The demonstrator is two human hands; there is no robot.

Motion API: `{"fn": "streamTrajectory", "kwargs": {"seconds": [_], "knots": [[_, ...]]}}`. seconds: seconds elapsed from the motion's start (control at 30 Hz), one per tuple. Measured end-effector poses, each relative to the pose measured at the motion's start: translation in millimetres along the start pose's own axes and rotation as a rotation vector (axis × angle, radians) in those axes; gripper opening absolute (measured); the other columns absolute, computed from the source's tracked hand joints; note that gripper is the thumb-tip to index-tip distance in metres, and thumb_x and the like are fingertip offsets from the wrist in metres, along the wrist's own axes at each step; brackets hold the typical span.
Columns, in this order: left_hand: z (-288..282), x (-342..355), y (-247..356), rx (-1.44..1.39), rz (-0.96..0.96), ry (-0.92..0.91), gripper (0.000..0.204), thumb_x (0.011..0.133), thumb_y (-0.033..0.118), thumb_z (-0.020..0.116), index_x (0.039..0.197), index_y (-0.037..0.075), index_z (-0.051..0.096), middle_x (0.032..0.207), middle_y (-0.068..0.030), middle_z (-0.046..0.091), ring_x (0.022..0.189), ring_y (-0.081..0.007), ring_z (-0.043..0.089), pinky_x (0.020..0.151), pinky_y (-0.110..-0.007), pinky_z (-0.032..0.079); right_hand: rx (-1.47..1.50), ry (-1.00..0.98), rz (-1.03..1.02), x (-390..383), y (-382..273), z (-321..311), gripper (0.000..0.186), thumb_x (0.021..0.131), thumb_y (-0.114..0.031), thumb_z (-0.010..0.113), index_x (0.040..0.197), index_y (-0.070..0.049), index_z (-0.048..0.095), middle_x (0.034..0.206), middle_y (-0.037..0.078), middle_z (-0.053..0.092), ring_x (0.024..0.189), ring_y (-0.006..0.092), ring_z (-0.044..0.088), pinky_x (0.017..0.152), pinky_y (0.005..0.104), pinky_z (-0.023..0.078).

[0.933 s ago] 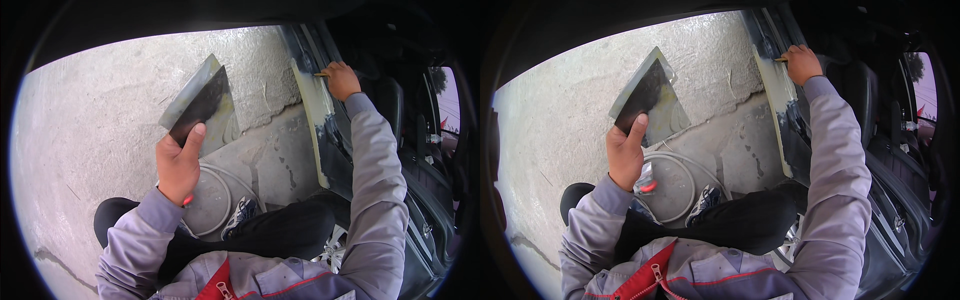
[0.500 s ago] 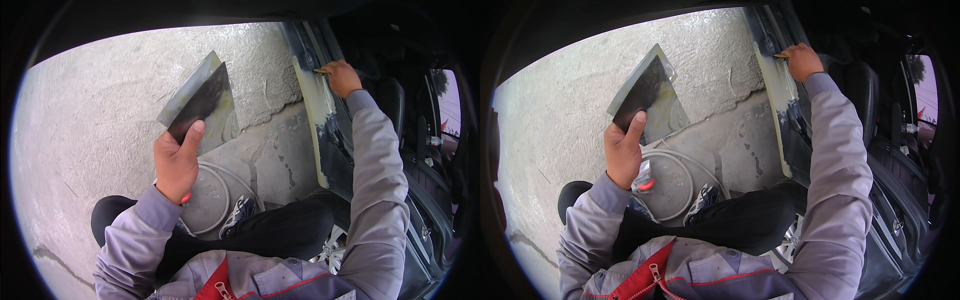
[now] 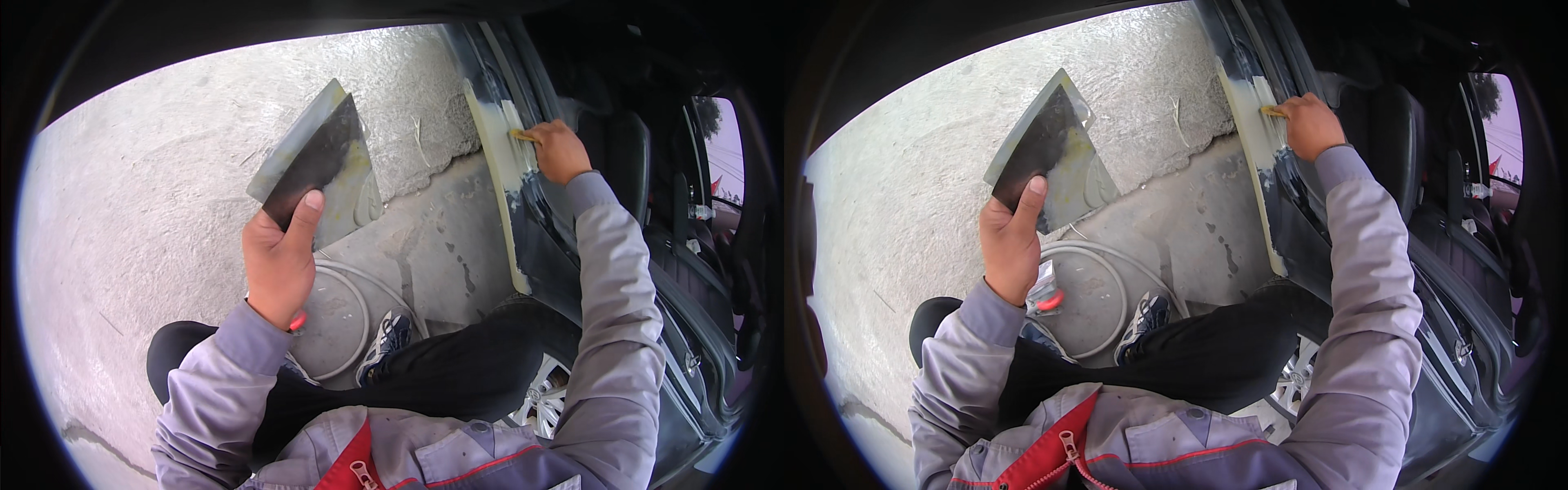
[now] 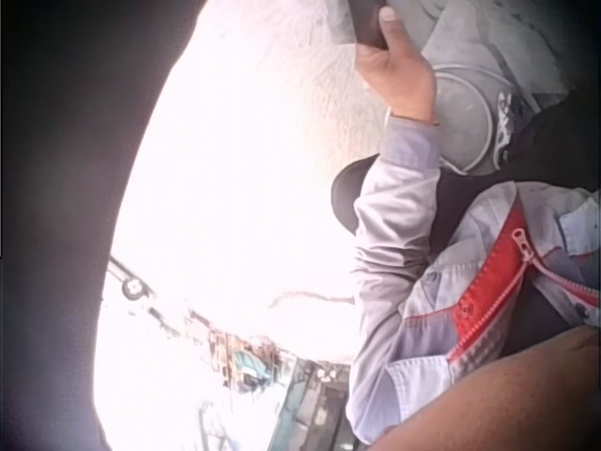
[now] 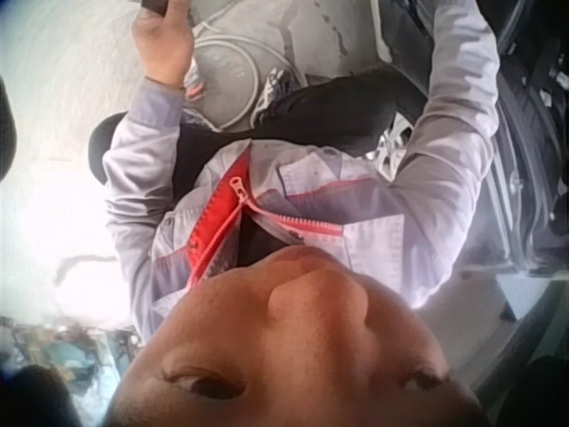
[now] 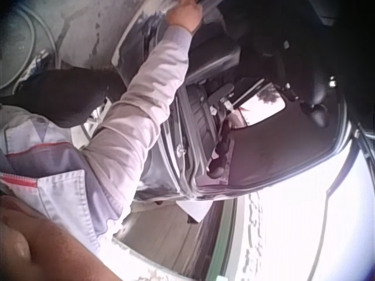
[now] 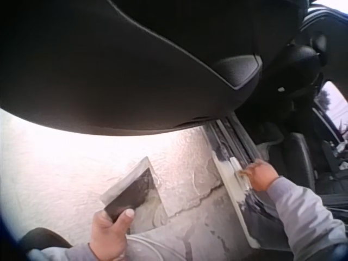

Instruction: The person mixes body filler with a hardener on a putty knife, then applies and smooths the filler onto a damaged area of a car door using a smaller scraper. The person repeatedly adds filler and levels the surface along the door panel.

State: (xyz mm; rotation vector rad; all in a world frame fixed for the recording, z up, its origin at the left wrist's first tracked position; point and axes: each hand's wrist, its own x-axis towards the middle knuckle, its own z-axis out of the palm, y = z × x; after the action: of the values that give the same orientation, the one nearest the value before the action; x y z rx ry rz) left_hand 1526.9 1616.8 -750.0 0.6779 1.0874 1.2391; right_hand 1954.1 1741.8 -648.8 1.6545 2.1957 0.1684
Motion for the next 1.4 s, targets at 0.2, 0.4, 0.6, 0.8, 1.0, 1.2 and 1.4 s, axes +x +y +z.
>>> {"fn": "streamTrajectory", "kwargs": {"seconds": [0.2,0.4,0.6,0.8,1.0,1.2,1.4], "knots": [[-5.0,2.2,-1.5,-0.002,0.023,-0.035,0.031,0.102,0.015,0.068,0.128,-0.001,0.068,0.121,-0.0018,0.071,0.109,-0.0086,0.060,0.098,-0.025,0.044,0.005,-0.014,-0.024,-32.6,-0.7,2.4,0.030,0.090,-0.001,0.058,0.113,-0.008,0.077,0.111,0.008,0.073,0.104,0.0311,0.062,0.095,0.0405,0.052],[-2.7,3.0,0.2,-0.021,0.022,-0.021,0.032,0.102,0.015,0.068,0.130,-0.001,0.067,0.124,-0.0023,0.070,0.111,-0.0090,0.060,0.099,-0.026,0.044,0.024,-0.002,-0.042,-62.6,-3.3,4.4,0.029,0.088,-0.001,0.059,0.109,-0.009,0.077,0.106,0.005,0.073,0.100,0.0288,0.063,0.092,0.0378,0.053],[0.0,2.7,2.1,-0.042,0.067,0.026,0.025,0.102,0.016,0.069,0.118,-0.003,0.070,0.105,0.0016,0.070,0.092,-0.0044,0.056,0.082,-0.022,0.045,0.015,-0.067,-0.065,-80.0,-4.4,-2.2,0.029,0.086,-0.002,0.061,0.110,-0.008,0.077,0.107,0.006,0.074,0.101,0.0299,0.063,0.093,0.0389,0.053],[-2.5,2.9,4.4,-0.047,0.060,0.039,0.025,0.102,0.017,0.069,0.118,-0.003,0.070,0.105,0.0016,0.070,0.091,-0.0047,0.056,0.082,-0.022,0.046,0.060,-0.058,-0.015,-55.2,7.7,-15.2,0.027,0.088,-0.004,0.061,0.110,-0.006,0.077,0.108,0.010,0.074,0.103,0.0322,0.063,0.094,0.0412,0.053],[-3.5,2.2,7.0,0.030,0.045,0.070,0.026,0.102,0.018,0.069,0.115,-0.004,0.071,0.102,0.0013,0.070,0.091,-0.0047,0.056,0.081,-0.023,0.046,0.072,0.127,-0.041,5.9,13.6,-7.4,0.027,0.092,-0.005,0.058,0.113,-0.008,0.076,0.110,0.008,0.074,0.104,0.0321,0.063,0.097,0.0410,0.052],[-5.3,1.9,6.1,0.019,0.056,0.091,0.026,0.102,0.017,0.069,0.116,-0.004,0.070,0.105,0.0000,0.071,0.094,-0.0055,0.058,0.084,-0.024,0.047,0.026,0.145,-0.034,48.1,15.6,-2.2,0.032,0.096,-0.007,0.054,0.120,-0.011,0.075,0.117,0.006,0.074,0.107,0.0305,0.062,0.100,0.0406,0.050],[-5.0,2.4,4.8,-0.003,0.080,0.080,0.026,0.102,0.016,0.069,0.117,-0.005,0.070,0.108,-0.0007,0.072,0.095,-0.0058,0.059,0.085,-0.024,0.047,-0.002,0.018,0.044,54.2,10.6,-1.8,0.033,0.096,-0.008,0.054,0.121,-0.013,0.075,0.117,0.007,0.074,0.109,0.0309,0.062,0.099,0.0417,0.051]]}}
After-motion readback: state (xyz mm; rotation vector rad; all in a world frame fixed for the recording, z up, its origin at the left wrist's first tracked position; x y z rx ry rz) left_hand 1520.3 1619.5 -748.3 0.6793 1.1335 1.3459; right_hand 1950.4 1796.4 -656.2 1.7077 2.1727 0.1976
